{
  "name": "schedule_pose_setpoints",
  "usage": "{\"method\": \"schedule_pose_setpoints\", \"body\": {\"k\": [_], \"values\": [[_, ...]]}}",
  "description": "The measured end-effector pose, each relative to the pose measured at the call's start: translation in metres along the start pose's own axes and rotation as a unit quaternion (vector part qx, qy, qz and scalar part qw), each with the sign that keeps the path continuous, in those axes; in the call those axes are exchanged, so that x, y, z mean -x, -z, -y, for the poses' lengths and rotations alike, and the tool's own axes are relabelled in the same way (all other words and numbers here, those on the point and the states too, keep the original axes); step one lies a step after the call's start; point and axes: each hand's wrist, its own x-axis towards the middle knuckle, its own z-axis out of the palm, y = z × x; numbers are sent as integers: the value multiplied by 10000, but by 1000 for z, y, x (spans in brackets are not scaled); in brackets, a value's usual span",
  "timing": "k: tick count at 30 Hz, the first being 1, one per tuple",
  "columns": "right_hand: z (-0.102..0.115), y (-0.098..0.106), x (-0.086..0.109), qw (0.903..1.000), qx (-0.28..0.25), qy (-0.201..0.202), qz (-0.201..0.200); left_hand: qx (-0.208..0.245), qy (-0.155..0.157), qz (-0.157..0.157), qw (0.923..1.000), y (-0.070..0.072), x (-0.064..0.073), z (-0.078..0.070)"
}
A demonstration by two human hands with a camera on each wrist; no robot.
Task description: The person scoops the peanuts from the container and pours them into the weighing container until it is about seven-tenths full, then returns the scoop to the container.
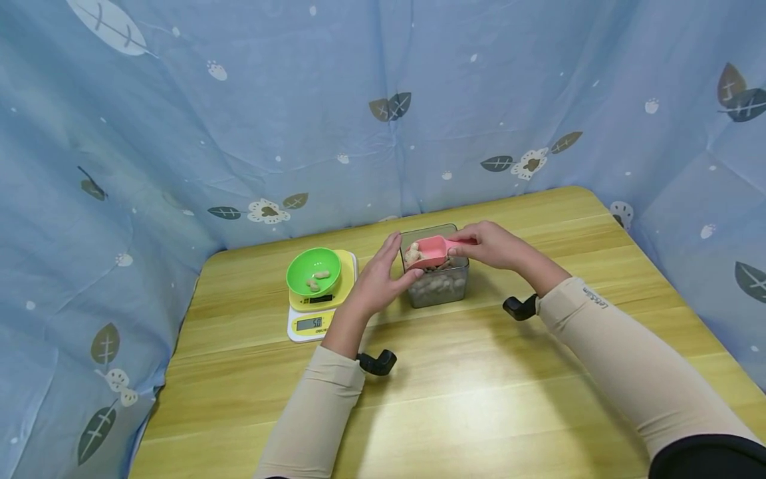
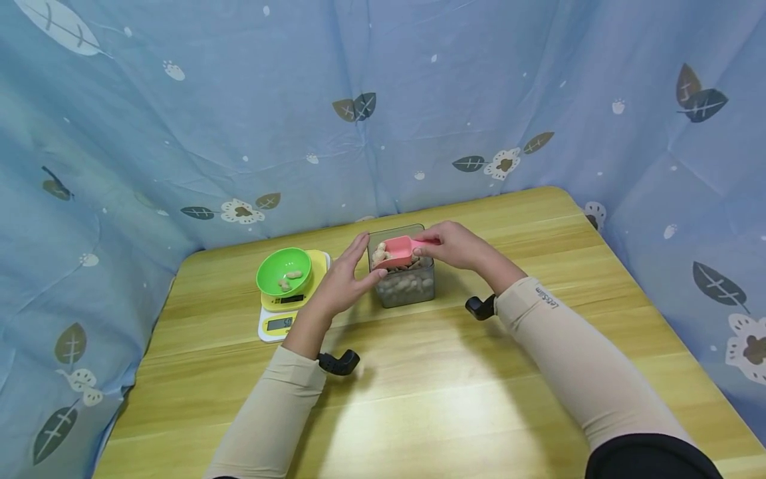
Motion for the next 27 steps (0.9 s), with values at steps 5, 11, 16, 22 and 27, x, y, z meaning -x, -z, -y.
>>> {"method": "schedule_pose_setpoints", "body": {"k": [5, 11, 16, 22, 27], "values": [[-1, 0, 1, 9999, -69, -72, -20, -5, 31, 0, 10000, 0, 0, -1], [0, 2, 3, 9998, -64, -181, -68, -25, 0, -30, 10000, 0, 0, 1], [2, 7, 5, 9995, -7, -275, -121, 73, -1, -41, 10000, 0, 0, 2], [9, 15, 4, 9994, 35, -308, -153, 126, 20, -54, 9999, 3, 1, 2], [15, 19, 1, 9989, -10, -409, -207, 173, 53, -128, 9998, 9, 3, 2]]}}
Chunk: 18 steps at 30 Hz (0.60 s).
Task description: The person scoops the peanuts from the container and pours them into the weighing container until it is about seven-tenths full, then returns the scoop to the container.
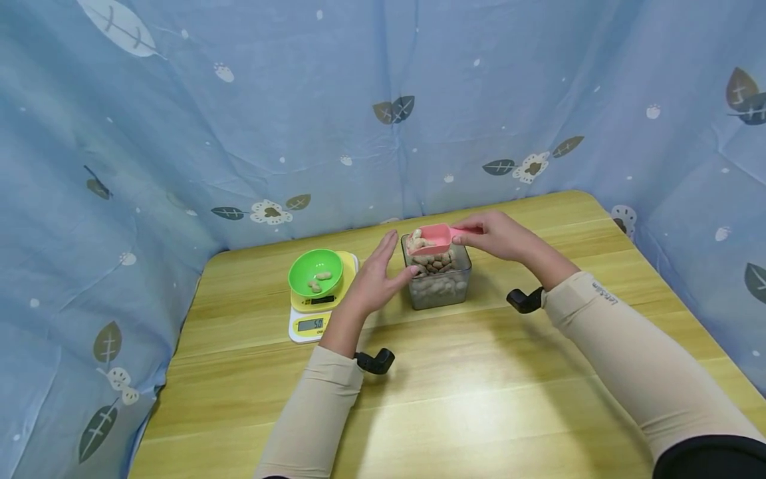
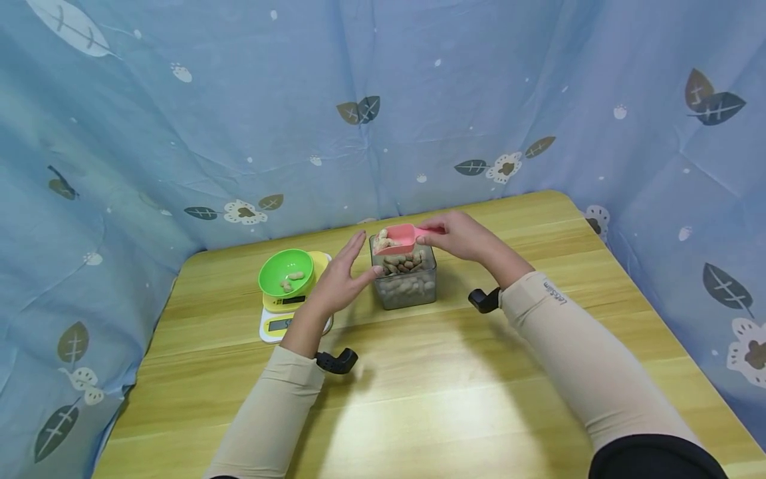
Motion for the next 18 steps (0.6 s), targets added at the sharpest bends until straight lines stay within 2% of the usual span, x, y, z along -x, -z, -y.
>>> {"method": "schedule_pose_setpoints", "body": {"k": [8, 18], "values": [[17, -5, -12, 9997, 87, 228, -79, -72, 84, -205, 9997, 20, 10, 9], [50, -26, -34, 9985, 217, 507, -8, -191, 321, -486, 9981, 58, 35, 33]]}}
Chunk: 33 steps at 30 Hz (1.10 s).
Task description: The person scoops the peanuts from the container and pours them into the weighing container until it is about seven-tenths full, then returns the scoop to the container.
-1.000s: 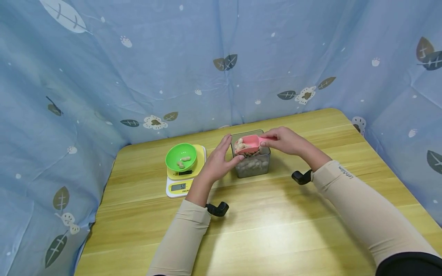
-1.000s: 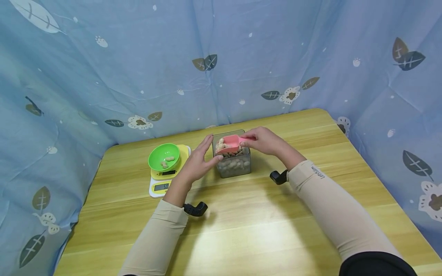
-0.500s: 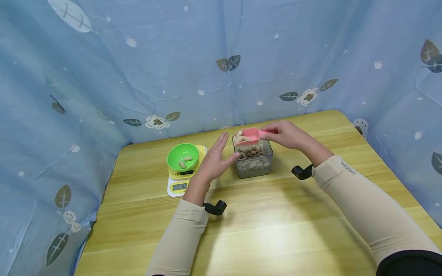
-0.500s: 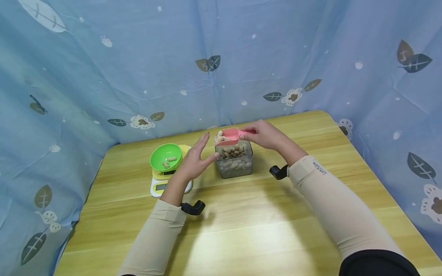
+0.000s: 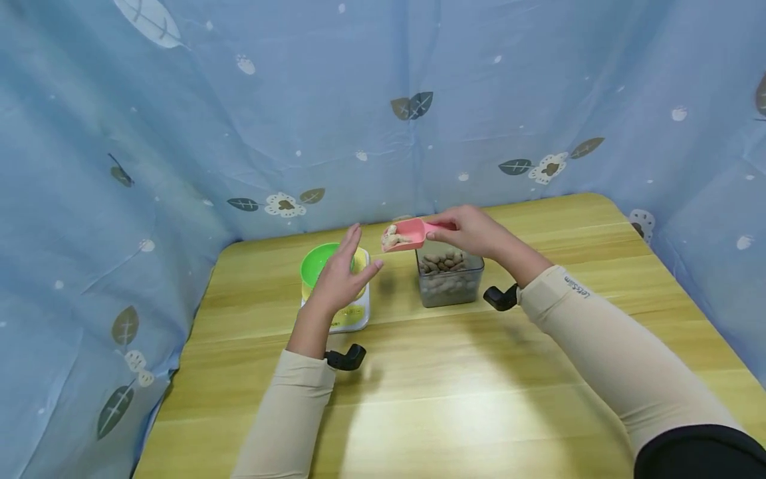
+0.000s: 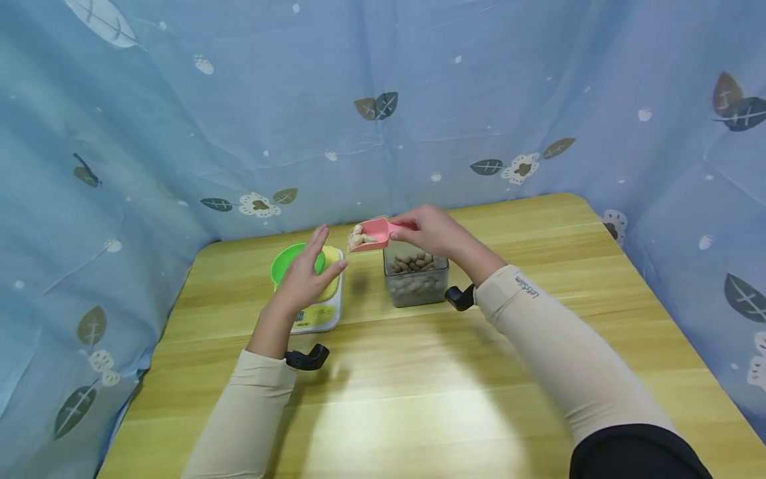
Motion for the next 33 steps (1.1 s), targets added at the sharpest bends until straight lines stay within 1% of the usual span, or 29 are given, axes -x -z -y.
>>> {"method": "schedule_pose_setpoints", "body": {"k": [4, 7, 12, 16, 19, 24, 27, 33], "values": [[13, -11, -11, 10000, 6, 1, 80, -141, 178, -127, 9997, 13, 6, 15], [22, -20, -19, 9999, -4, 30, 118, -185, 349, -213, 9990, 20, 10, 27], [36, -35, -32, 9998, -71, 183, 56, -194, 571, -289, 9978, 25, 18, 46], [43, -48, -43, 9999, -41, 116, 112, -298, 674, -309, 9968, 28, 24, 62], [49, -58, -51, 9997, 133, 132, 168, -324, 784, -298, 9960, 30, 29, 72], [57, -77, -62, 9986, 463, 217, 146, -414, 1007, -199, 9939, 30, 35, 85], [63, -87, -68, 9967, 759, 280, 112, -497, 1128, -146, 9923, 30, 37, 90], [70, -104, -74, 9887, 1426, 458, 65, -566, 1211, -131, 9909, 29, 41, 96]]}}
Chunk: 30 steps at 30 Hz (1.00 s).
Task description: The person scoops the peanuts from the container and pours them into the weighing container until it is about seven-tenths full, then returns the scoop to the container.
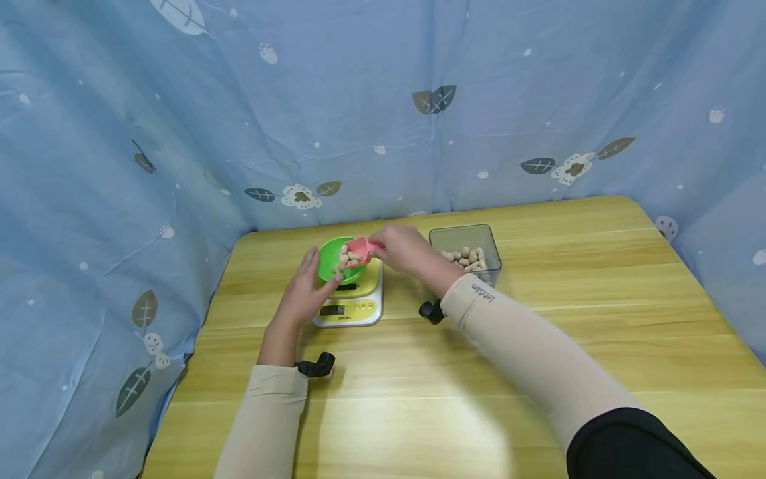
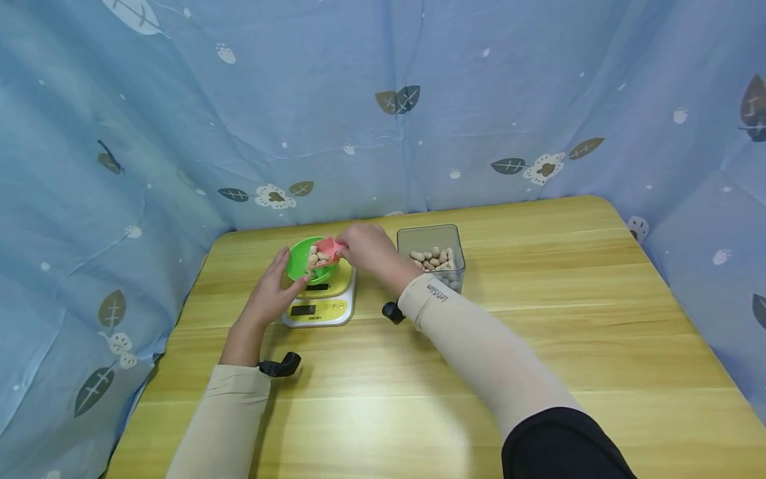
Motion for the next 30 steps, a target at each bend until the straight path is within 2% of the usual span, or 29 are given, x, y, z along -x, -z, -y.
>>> {"method": "schedule_pose_setpoints", "body": {"k": [4, 8, 10, 14, 18, 20, 24, 30], "values": [[5, -5, 0, 9987, 505, 70, -53, -22, 26, -25, 10000, -2, -1, 2], [9, -7, 1, 9924, 1167, 313, -213, 10, 39, -35, 10000, -3, -1, 2], [11, -8, 2, 9862, 1524, 523, -370, 43, 49, -23, 10000, -3, -1, 2], [14, -7, 6, 9666, 2207, 1032, -799, 106, 33, -34, 9999, -3, 0, 1], [15, -5, 10, 9515, 2519, 1337, -1156, 124, -25, -43, 9999, -3, 0, 2], [15, -4, 11, 9473, 2614, 1382, -1228, 121, -34, -40, 9999, -3, 0, 3], [15, -1, 12, 9469, 2662, 1346, -1203, 124, -24, -43, 9999, -3, 0, 3], [12, 1, 12, 9569, 2448, 1172, -1032, 125, -33, -58, 9999, -3, 0, 2]]}}
